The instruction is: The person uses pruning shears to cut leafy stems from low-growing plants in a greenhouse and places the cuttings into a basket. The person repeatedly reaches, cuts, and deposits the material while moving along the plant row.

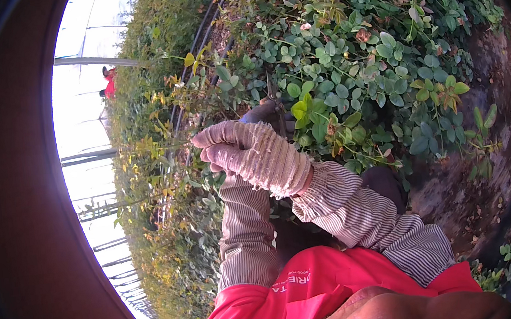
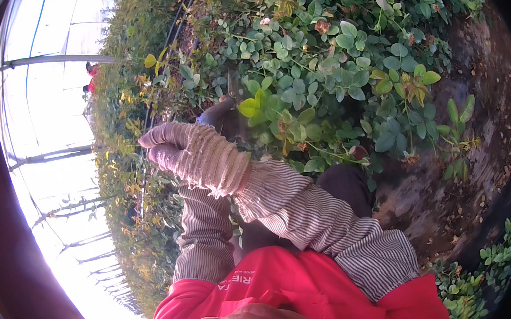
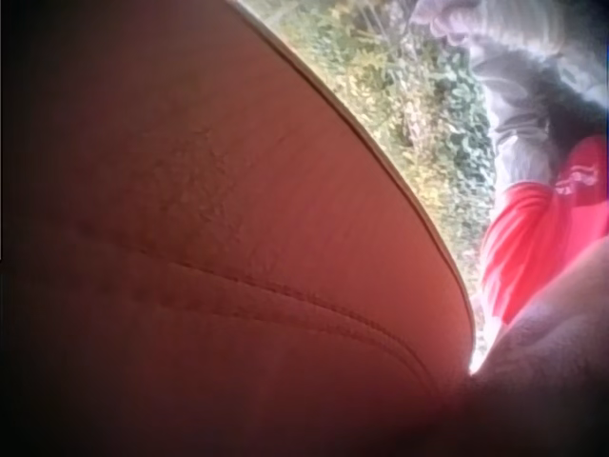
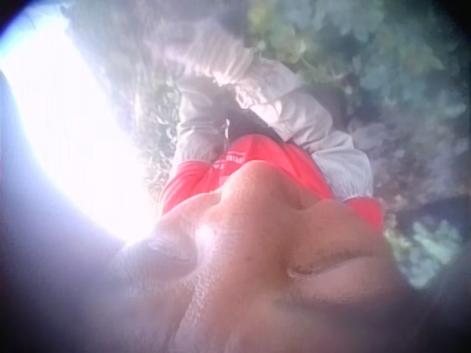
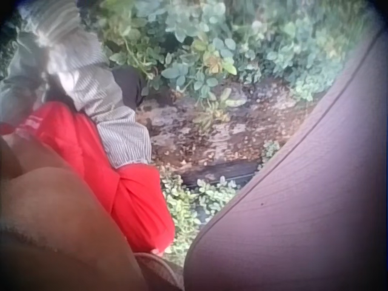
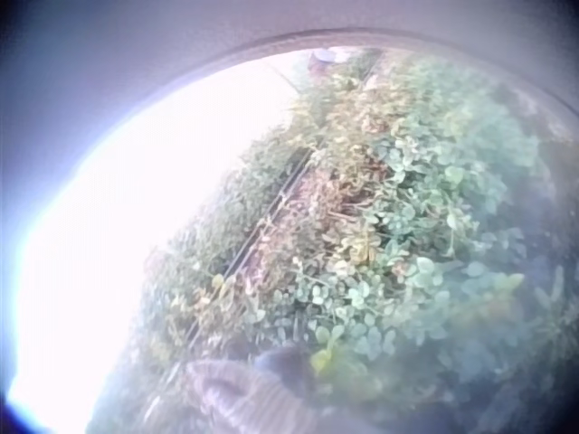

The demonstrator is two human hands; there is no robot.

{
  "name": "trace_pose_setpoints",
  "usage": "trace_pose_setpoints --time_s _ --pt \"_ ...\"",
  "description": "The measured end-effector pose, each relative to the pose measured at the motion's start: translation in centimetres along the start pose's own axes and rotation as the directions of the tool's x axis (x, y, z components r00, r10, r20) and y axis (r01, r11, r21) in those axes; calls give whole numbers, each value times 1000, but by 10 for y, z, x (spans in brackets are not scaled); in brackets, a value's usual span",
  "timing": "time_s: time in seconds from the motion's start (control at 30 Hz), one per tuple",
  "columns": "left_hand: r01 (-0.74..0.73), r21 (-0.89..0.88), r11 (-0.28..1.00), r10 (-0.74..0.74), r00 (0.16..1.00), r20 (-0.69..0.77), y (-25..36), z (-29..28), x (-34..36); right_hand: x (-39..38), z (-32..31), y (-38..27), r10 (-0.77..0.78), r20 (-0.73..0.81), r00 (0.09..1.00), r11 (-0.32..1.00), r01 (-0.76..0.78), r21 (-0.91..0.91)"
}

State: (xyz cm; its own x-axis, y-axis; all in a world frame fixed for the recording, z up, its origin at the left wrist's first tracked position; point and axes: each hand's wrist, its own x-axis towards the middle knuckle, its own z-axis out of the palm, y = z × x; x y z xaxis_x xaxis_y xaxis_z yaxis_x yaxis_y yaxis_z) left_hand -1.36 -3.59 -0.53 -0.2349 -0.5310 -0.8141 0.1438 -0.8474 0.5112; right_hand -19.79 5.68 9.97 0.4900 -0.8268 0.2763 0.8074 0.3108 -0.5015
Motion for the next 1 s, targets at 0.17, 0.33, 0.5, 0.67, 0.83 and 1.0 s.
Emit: trace_pose_setpoints --time_s 0.17,0.33,0.5,0.67,0.83,1.0 --pt "-449 -12 893 431 848 310 -2 -9 -21 -1 -2 1 -2 -61 998 999 0 -34" --pt "-719 132 682 720 692 53 -3 -3 7 4 -24 -20 -214 -180 960 910 129 -394" --pt "-628 520 578 743 669 -17 -18 63 -33 14 -63 -50 -564 -509 650 731 105 -675" --pt "-479 868 -129 638 630 443 -38 109 -95 10 -68 -64 -337 -626 703 941 227 -252" --pt "-407 533 742 429 899 89 -15 71 -88 -1 -70 -90 -567 -759 321 761 556 -334" --pt "-343 120 932 361 913 -188 26 8 -3 2 -66 -83 -498 -762 414 824 500 -267"
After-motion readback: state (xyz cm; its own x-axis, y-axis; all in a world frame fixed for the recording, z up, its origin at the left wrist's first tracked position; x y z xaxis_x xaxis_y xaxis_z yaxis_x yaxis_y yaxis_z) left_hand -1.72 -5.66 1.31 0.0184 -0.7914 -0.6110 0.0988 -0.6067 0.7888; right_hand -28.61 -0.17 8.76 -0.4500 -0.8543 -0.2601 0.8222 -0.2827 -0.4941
